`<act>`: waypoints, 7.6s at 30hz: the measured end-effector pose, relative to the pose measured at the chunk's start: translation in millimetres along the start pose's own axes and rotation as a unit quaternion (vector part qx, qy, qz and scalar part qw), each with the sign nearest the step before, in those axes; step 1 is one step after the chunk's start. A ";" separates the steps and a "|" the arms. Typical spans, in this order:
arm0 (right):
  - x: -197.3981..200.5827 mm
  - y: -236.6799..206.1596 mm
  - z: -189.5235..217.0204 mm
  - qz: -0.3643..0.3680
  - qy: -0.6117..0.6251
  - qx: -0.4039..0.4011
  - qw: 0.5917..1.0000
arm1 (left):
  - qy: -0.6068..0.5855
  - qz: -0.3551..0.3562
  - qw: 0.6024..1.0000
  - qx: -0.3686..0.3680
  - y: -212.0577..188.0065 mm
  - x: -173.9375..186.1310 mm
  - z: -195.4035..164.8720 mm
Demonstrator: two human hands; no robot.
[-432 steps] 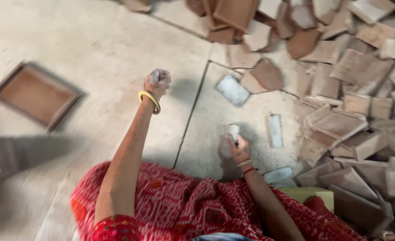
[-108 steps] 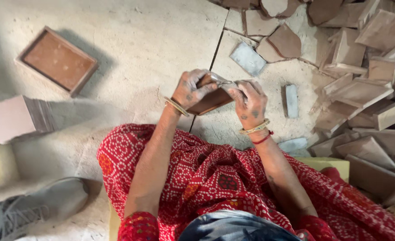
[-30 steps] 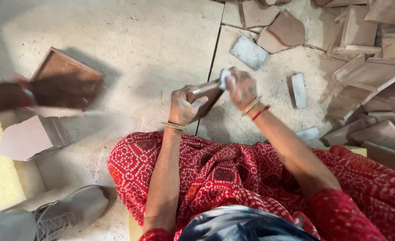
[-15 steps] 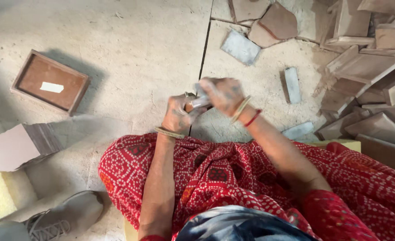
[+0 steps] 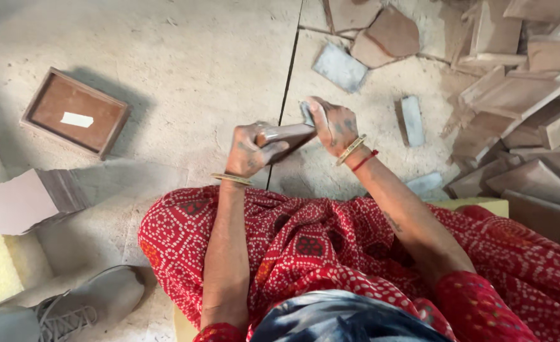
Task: The person sits on the floor and sands small wooden trays with a sanding block. They hold each tray with one hand and rub the sanding block over the surface and edges, then place the finished tray aside and pick up another.
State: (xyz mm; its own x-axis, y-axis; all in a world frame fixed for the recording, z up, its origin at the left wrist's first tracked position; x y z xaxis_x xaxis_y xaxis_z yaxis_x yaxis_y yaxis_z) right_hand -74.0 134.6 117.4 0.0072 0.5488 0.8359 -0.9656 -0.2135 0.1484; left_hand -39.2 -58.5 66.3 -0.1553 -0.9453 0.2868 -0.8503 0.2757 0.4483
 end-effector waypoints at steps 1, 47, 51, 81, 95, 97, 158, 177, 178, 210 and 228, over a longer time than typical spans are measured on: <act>3.3 0.0 -0.8 -0.023 0.053 -0.003 0.998 | 0.025 0.014 1.000 -0.004 3.9 -3.6 -0.1; -21.2 -4.3 -27.5 -0.045 0.016 -0.094 0.994 | -0.013 -0.003 0.979 0.201 -13.9 0.3 1.5; -11.8 -8.8 -24.3 -0.196 -0.001 0.056 0.979 | -0.011 0.017 0.993 0.117 -7.4 -0.7 6.8; -37.0 -25.8 10.1 -0.119 0.123 0.015 0.985 | 0.012 0.066 0.993 0.102 5.3 -11.3 3.5; -74.1 -18.2 -136.6 -0.066 0.660 -0.376 0.647 | -0.123 -0.074 0.979 0.146 -17.9 -12.3 20.1; -39.0 -13.0 -128.7 -0.053 0.576 -0.238 0.780 | -0.098 0.014 0.977 0.191 -18.9 -17.6 21.5; -8.0 -35.5 -41.8 0.043 0.088 0.005 0.995 | -0.104 0.132 0.973 0.157 -23.6 -50.5 11.9; -51.9 -47.6 -68.5 0.021 0.058 0.021 0.998 | -0.018 0.132 0.988 0.080 -13.6 -39.9 7.4; -54.5 -44.7 -77.3 0.036 -0.005 -0.012 0.999 | -0.056 0.104 0.990 0.082 -15.7 -36.6 7.0; -68.7 -107.7 -155.9 0.025 0.275 -0.289 0.917 | 0.205 -0.230 0.908 0.285 -39.3 -34.9 92.1; -90.2 -30.0 -177.6 -0.005 0.155 -0.208 0.966 | 0.431 -0.065 0.884 0.166 -32.1 -42.0 85.4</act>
State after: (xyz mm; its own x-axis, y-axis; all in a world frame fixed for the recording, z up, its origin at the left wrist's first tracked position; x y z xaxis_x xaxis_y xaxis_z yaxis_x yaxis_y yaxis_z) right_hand -91.9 235.1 -56.2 0.0010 0.7789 0.6272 -0.9872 0.1009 -0.1238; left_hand -48.3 -42.5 -32.4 0.2737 -0.4408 0.8549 -0.9559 -0.0266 0.2923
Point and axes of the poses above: each hand's wrist, its own y-axis towards the middle knuckle, its own x-axis out of the back of the hand, z = x × y, the point moved 3 cm from there along y, towards the middle knuckle, and after that the axes turned 14 degrees about -x, right-handed, at the moved point
